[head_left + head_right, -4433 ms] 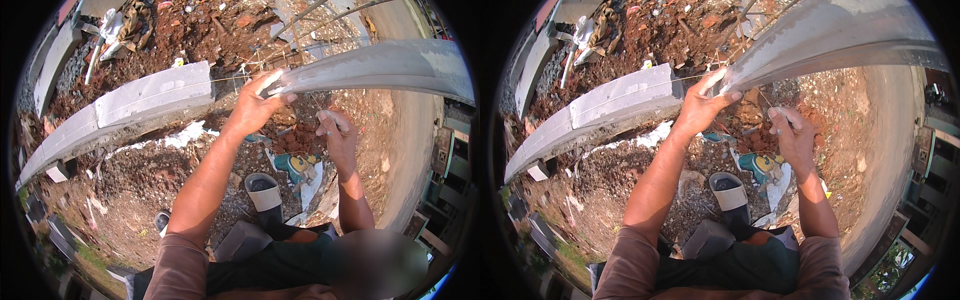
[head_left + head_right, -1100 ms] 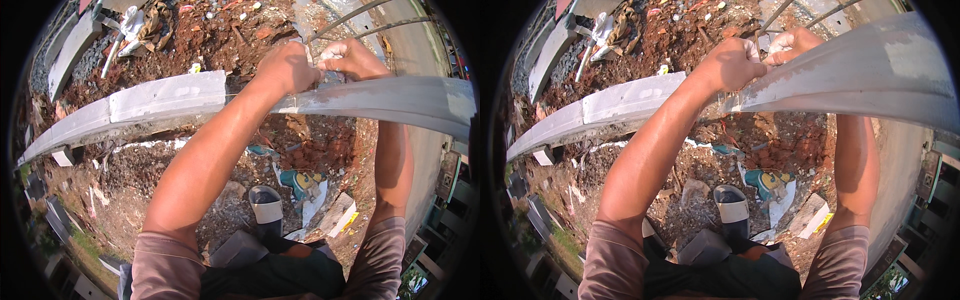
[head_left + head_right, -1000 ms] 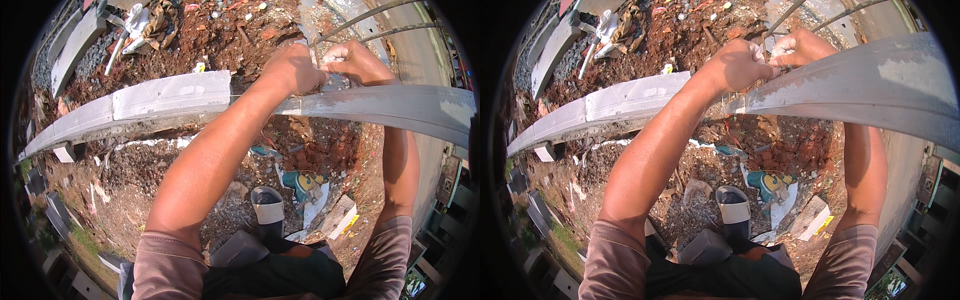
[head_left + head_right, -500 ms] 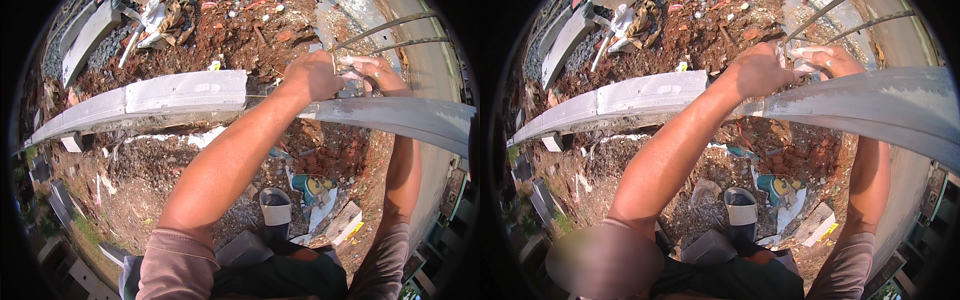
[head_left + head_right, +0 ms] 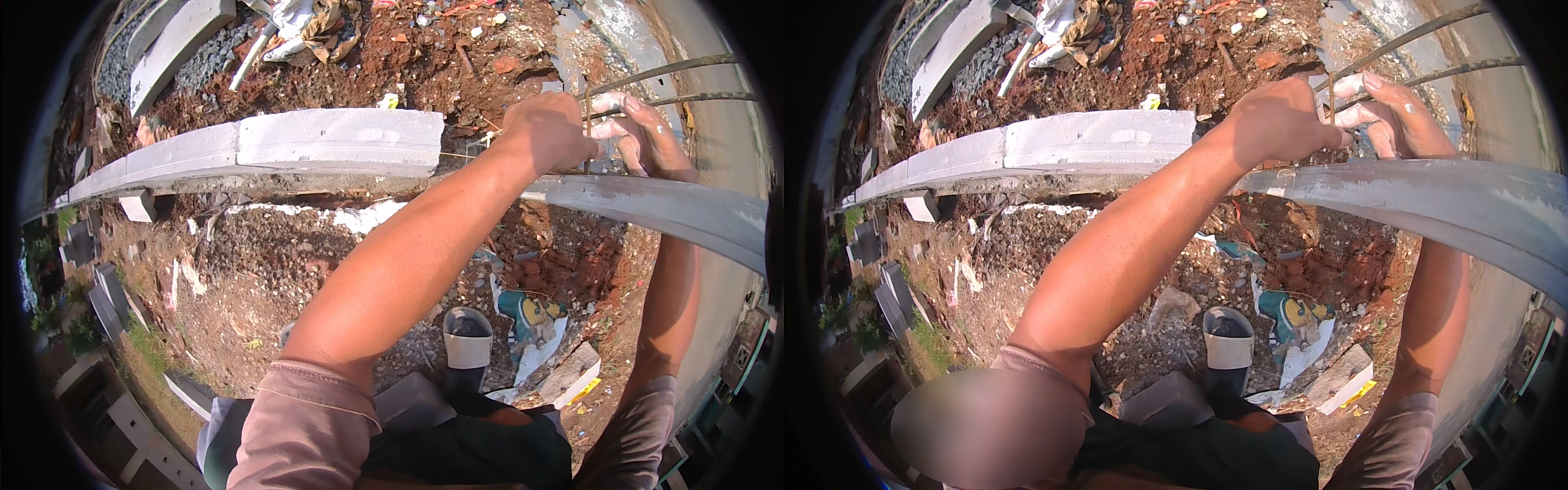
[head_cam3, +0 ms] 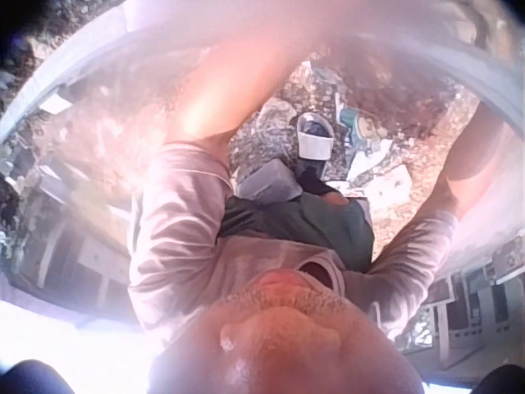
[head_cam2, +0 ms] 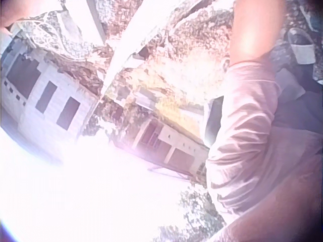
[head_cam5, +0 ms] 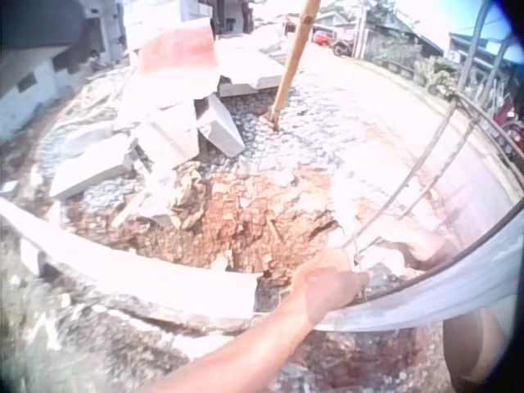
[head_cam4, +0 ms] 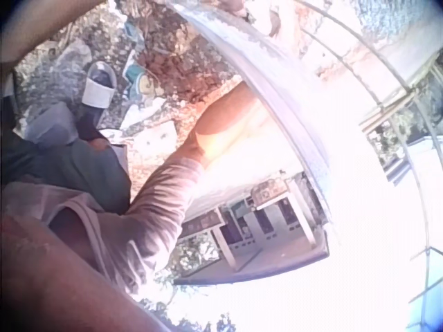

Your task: The person secures a wire mesh to a metal frame, then scoops cement from a bucket and applies it to the top of a row of concrete blocks using a trowel. The person places a concrete block onto the cemented area and adjusts its position.

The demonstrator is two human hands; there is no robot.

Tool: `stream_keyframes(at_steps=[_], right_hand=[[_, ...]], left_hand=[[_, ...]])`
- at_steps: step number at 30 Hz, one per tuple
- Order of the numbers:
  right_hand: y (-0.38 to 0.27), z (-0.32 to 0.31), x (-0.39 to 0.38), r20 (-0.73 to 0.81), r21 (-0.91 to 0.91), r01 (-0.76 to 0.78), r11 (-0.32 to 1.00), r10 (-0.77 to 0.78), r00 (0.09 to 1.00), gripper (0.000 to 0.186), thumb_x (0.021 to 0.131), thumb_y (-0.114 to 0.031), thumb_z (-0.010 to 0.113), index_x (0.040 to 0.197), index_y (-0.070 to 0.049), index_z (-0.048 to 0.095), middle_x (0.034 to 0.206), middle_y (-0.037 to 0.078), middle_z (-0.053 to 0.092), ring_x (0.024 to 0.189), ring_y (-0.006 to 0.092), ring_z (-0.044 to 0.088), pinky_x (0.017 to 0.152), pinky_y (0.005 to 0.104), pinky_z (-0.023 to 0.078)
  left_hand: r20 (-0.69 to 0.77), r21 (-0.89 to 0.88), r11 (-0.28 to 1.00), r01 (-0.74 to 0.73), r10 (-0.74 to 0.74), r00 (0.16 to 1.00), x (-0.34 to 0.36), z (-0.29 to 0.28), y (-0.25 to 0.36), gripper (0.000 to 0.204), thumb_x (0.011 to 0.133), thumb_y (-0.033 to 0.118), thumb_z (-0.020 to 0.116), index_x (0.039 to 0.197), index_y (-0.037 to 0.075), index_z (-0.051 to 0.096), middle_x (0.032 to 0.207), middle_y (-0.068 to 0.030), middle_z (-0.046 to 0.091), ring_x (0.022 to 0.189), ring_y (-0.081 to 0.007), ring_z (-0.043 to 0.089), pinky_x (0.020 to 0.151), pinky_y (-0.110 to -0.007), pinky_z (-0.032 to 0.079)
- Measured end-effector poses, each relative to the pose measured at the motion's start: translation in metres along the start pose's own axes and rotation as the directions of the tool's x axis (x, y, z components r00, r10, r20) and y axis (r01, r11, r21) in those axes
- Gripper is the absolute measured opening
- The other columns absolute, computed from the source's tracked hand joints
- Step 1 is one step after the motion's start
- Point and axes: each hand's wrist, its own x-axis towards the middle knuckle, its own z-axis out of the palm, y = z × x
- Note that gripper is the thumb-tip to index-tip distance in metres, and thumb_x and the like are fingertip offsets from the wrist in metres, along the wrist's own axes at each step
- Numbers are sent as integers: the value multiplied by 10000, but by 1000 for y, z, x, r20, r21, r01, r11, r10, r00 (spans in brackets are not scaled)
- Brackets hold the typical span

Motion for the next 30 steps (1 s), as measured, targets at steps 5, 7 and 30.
stream_keyframes(at_steps=[5, 7, 30], right_hand=[[-7, -1, 2, 112, -26, -57, 998, 59, 992, 426, 897, -392, 518, 1115, -32, 579, 855, 140, 643, 449, 30, 450, 401, 154, 320], [11, -22, -8, -111, -140, 197, 970, -213, 971, 420, 908, -379, 512, 1142, -35, 566, 877, 129, 652, 501, 59, 508, 442, 174, 373], [206, 91, -252, -439, 193, -539, 820, 564, 699, 307, 916, -282, 515, 1013, 4, 569, 724, 101, 634, 402, 114, 460, 374, 245, 372]], left_hand=[[59, 82, 990, 119, -124, 991, -8, -7, 11, 404, 737, 411, 701, 926, 53, 694, 988, -112, 676, 967, -247, 632, 845, -357, 456], [32, 141, 987, 73, -78, 996, -5, -7, 20, 419, 740, 411, 701, 971, 63, 684, 1023, -97, 668, 1008, -239, 616, 869, -367, 442], [-246, -217, 972, -86, 31, 969, -89, -86, 10, 487, 779, 438, 656, 1032, 23, 618, 1069, -177, 566, 1024, -311, 566, 920, -435, 361]])
